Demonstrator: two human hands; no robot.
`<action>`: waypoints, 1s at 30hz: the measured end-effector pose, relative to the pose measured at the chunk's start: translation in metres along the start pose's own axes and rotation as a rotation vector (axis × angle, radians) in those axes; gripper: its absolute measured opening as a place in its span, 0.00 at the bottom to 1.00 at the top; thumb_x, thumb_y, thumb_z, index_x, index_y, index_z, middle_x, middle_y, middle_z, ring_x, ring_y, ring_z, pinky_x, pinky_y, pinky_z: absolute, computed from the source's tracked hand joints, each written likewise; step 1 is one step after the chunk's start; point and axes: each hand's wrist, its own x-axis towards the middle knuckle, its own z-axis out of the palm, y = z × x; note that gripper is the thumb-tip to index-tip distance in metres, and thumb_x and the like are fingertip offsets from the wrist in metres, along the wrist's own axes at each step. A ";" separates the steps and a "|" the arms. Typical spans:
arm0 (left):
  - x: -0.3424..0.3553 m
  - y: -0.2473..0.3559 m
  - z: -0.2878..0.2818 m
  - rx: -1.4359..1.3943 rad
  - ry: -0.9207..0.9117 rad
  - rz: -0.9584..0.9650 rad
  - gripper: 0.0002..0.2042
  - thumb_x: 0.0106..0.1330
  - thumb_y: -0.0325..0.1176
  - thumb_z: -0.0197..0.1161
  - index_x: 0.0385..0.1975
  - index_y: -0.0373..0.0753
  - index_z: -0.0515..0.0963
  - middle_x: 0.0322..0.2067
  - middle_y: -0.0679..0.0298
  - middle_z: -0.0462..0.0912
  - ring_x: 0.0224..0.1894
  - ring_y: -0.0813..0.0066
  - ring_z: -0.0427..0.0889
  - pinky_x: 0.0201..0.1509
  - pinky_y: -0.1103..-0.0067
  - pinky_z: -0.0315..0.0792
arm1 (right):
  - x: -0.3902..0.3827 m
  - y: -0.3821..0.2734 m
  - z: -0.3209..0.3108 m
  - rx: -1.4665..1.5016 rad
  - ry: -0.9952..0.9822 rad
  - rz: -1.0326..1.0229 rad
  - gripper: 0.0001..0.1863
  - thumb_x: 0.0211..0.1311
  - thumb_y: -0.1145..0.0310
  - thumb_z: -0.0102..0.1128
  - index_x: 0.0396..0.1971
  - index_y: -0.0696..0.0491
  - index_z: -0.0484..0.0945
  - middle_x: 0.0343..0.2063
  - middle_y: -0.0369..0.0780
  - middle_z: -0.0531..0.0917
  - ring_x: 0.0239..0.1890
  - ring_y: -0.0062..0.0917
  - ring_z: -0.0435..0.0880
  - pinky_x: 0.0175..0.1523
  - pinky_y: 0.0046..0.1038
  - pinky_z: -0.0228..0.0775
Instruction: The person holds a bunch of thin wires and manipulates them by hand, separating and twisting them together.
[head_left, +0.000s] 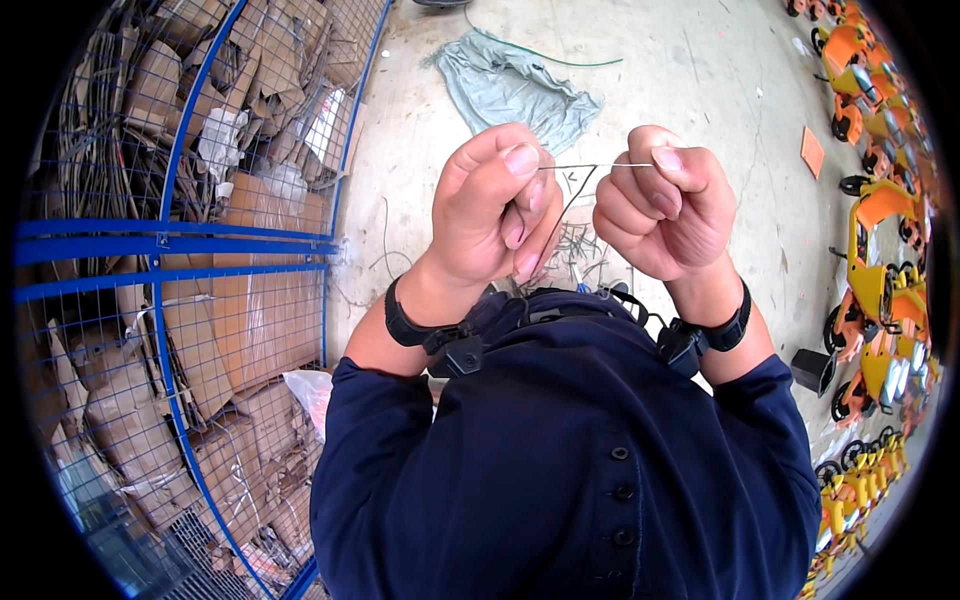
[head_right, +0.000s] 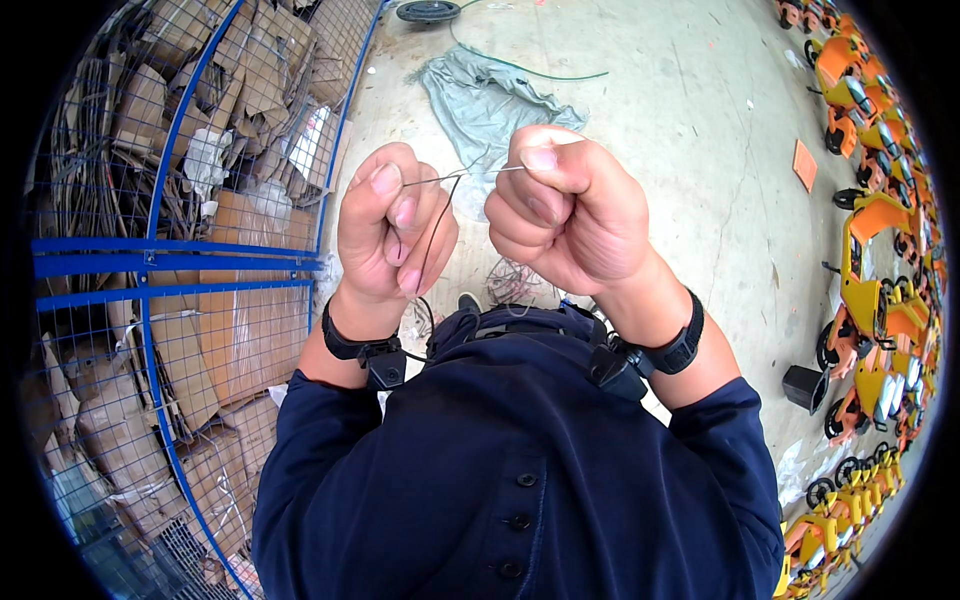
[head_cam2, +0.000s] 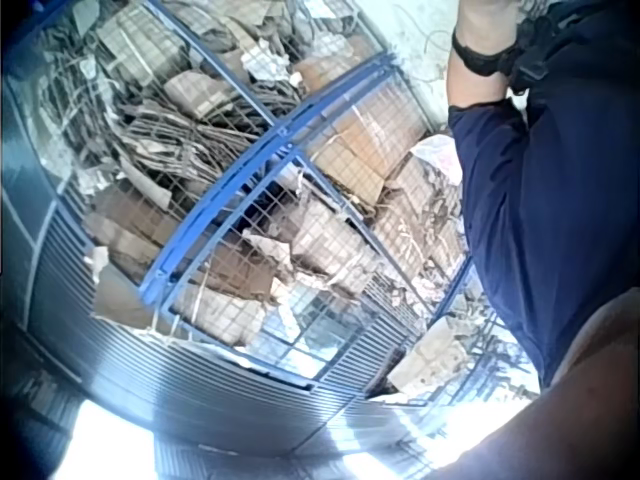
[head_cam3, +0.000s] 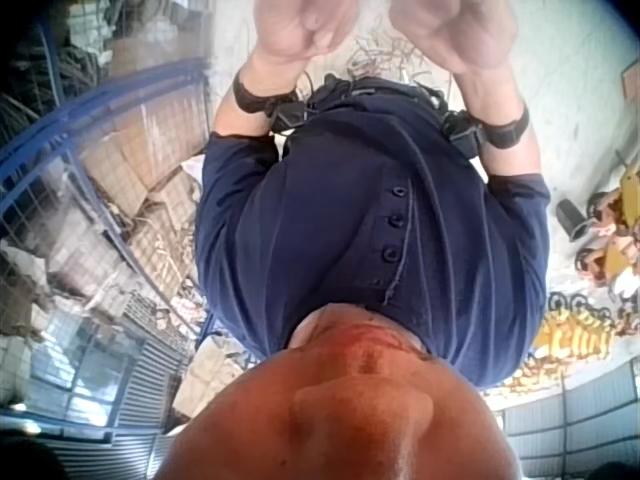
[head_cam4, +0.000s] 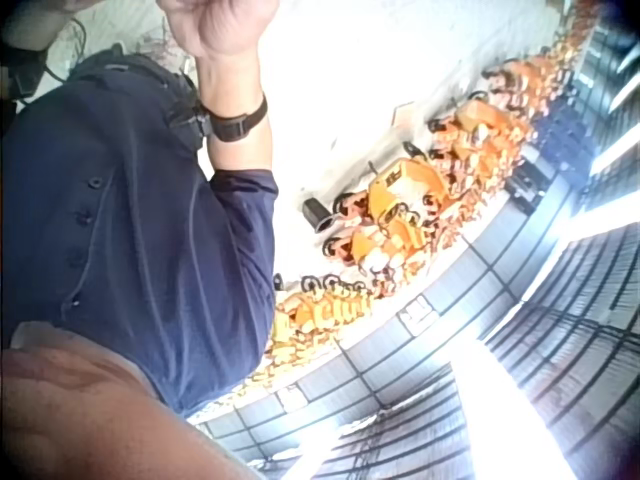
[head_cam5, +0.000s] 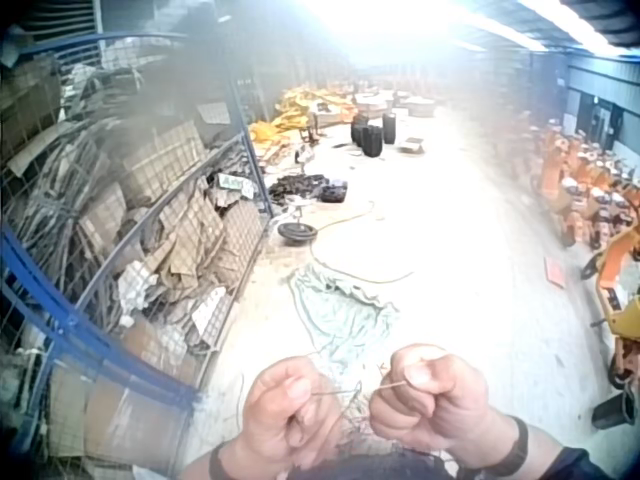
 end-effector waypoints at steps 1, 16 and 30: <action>-0.001 0.001 0.001 0.003 0.004 0.004 0.14 0.69 0.33 0.47 0.19 0.37 0.66 0.07 0.68 0.59 0.04 0.78 0.62 0.06 0.82 0.59 | 0.000 0.000 0.000 -0.004 0.001 0.000 0.17 0.64 0.66 0.44 0.14 0.51 0.60 0.11 0.30 0.59 0.14 0.16 0.53 0.18 0.21 0.43; -0.008 0.009 -0.010 0.007 0.005 0.018 0.13 0.69 0.31 0.48 0.20 0.35 0.67 0.08 0.67 0.60 0.04 0.76 0.63 0.07 0.82 0.59 | -0.006 -0.007 -0.005 -0.055 0.048 -0.022 0.17 0.64 0.68 0.44 0.14 0.51 0.59 0.11 0.30 0.59 0.14 0.16 0.53 0.18 0.21 0.43; 0.007 0.026 -0.012 1.391 -0.134 0.462 0.15 0.62 0.33 0.63 0.48 0.38 0.77 0.45 0.59 0.77 0.32 0.77 0.74 0.37 0.83 0.69 | -0.021 -0.031 0.003 -1.104 0.041 -0.018 0.07 0.58 0.78 0.50 0.23 0.60 0.77 0.21 0.35 0.79 0.23 0.14 0.72 0.29 0.19 0.65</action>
